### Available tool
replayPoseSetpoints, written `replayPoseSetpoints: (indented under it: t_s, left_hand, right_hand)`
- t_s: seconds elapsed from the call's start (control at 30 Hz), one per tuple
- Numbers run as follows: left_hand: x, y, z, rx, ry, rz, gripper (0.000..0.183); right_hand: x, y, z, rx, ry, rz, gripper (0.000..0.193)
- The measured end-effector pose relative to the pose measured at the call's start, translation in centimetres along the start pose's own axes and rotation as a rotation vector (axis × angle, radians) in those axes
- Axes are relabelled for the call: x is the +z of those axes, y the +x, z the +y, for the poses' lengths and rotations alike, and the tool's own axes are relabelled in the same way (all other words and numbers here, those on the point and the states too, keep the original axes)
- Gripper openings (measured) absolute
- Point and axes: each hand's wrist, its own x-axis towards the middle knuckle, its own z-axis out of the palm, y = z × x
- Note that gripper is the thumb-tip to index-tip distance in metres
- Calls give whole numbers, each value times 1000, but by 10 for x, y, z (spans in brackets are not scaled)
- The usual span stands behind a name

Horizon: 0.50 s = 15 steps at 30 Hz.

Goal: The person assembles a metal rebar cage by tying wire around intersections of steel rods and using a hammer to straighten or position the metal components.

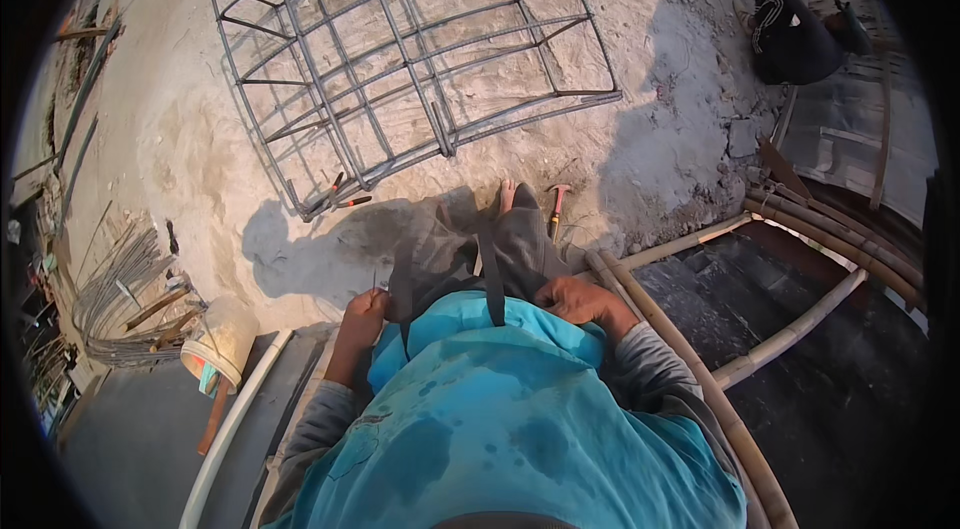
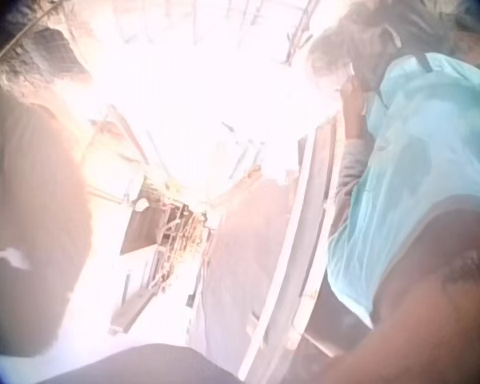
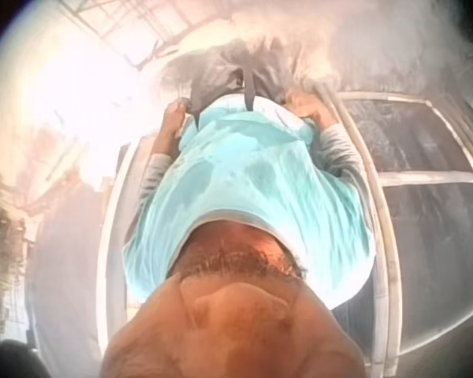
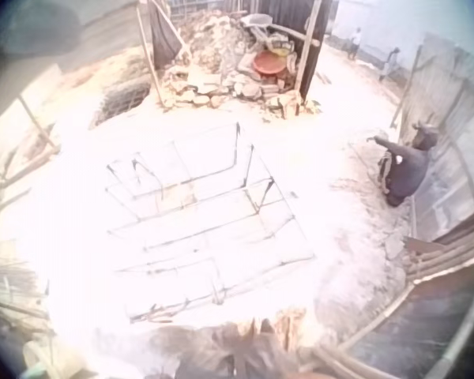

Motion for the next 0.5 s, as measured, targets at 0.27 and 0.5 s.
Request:
replayPoseSetpoints:
  t_s: [0.27,0.5]
  left_hand:
    - [30,175,30,287,200,509,24]
    - [26,300,37,329,513,651,24]
  right_hand:
    - [-125,98,72,-77,-387,840,36]
    - [-270,188,120,-78,-729,1087,31]
